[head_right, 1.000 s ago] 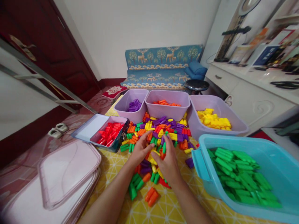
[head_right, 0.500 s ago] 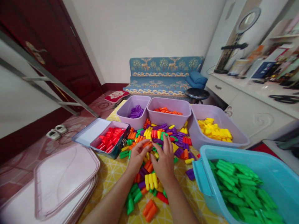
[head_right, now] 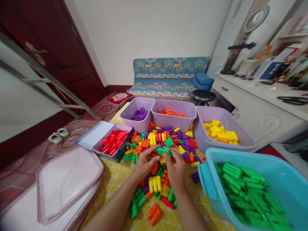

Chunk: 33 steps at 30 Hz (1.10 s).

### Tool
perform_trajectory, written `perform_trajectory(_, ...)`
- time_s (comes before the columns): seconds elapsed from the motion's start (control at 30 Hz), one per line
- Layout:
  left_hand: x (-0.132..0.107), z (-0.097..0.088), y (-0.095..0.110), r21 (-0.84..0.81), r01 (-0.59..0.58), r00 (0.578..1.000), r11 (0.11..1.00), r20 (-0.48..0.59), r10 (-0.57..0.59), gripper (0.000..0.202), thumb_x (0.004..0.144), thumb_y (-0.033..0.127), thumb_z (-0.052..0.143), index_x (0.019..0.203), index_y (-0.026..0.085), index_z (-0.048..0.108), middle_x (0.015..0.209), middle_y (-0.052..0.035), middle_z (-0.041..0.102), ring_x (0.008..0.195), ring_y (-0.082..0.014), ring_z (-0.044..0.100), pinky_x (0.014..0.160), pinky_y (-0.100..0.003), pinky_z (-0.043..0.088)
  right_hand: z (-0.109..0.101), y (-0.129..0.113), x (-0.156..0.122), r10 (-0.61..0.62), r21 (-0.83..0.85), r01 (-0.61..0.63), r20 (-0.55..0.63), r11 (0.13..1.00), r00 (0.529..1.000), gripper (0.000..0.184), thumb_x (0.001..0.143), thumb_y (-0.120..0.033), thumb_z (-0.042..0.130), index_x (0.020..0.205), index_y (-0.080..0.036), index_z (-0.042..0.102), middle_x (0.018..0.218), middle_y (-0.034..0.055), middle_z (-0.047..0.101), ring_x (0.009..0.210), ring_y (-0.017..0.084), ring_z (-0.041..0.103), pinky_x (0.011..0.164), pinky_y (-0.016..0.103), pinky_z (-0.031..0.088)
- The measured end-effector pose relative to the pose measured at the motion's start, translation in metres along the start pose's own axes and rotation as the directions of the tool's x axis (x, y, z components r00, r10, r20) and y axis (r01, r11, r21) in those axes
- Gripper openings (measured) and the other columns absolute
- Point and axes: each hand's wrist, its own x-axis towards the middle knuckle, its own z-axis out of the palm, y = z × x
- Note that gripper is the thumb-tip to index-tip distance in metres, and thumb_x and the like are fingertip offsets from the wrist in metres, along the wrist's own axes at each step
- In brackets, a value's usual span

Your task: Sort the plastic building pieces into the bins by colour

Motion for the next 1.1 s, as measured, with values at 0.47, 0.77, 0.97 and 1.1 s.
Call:
perform_trajectory(0.47,0.000,-0.001,-0.013,-0.063,0.002,0.975,0.998,-0.220,-0.016,0.021,0.084,0.032,0.061,0.098,0.018,0.067,0.093,-0.0051,0.069,0.087,-0.0187,0.063,0.080,-0.029,0.050,0.002,-0.006,-0.002,0.199,0.200,-0.185,-0.053,0.962,0.979,0.020,0.079,-0.038,0.065,0.087,-0.019,0.066,0.077,0.0023,0.067,0.071,0.018,0.061,0.068,0.032,0.049)
perform_trajectory(0.77,0.002,-0.002,-0.019,-0.014,0.004,0.972,1.000,-0.233,-0.007,0.026,0.084,0.032,0.061,0.105,0.019,0.067,0.103,-0.0072,0.069,0.096,-0.0203,0.063,0.086,-0.032,0.049,0.001,-0.006,0.003,0.360,0.393,-0.336,0.014,0.856,0.933,0.028,0.078,-0.041,0.067,0.094,-0.018,0.064,0.069,-0.0003,0.066,0.063,0.015,0.059,0.062,0.029,0.047)
perform_trajectory(0.97,0.004,-0.001,-0.008,0.076,-0.058,0.973,0.995,-0.219,0.074,0.018,0.083,0.025,0.062,0.098,0.019,0.069,0.103,-0.0068,0.067,0.102,-0.0203,0.061,0.094,-0.035,0.046,-0.013,-0.026,0.015,0.381,0.513,-0.268,-0.127,0.816,0.916,0.027,0.080,-0.042,0.065,0.095,-0.020,0.063,0.081,0.0028,0.069,0.064,0.015,0.063,0.066,0.031,0.051)
perform_trajectory(1.1,0.005,-0.001,-0.006,0.078,-0.058,0.973,0.995,-0.217,0.074,0.014,0.082,0.025,0.061,0.091,0.019,0.070,0.099,-0.0067,0.068,0.099,-0.0206,0.061,0.091,-0.035,0.046,-0.042,-0.046,0.027,0.257,0.498,0.000,-0.449,0.867,0.856,0.045,0.093,-0.055,0.031,0.115,-0.024,0.055,0.108,0.0094,0.066,0.089,0.020,0.067,0.080,0.039,0.052)
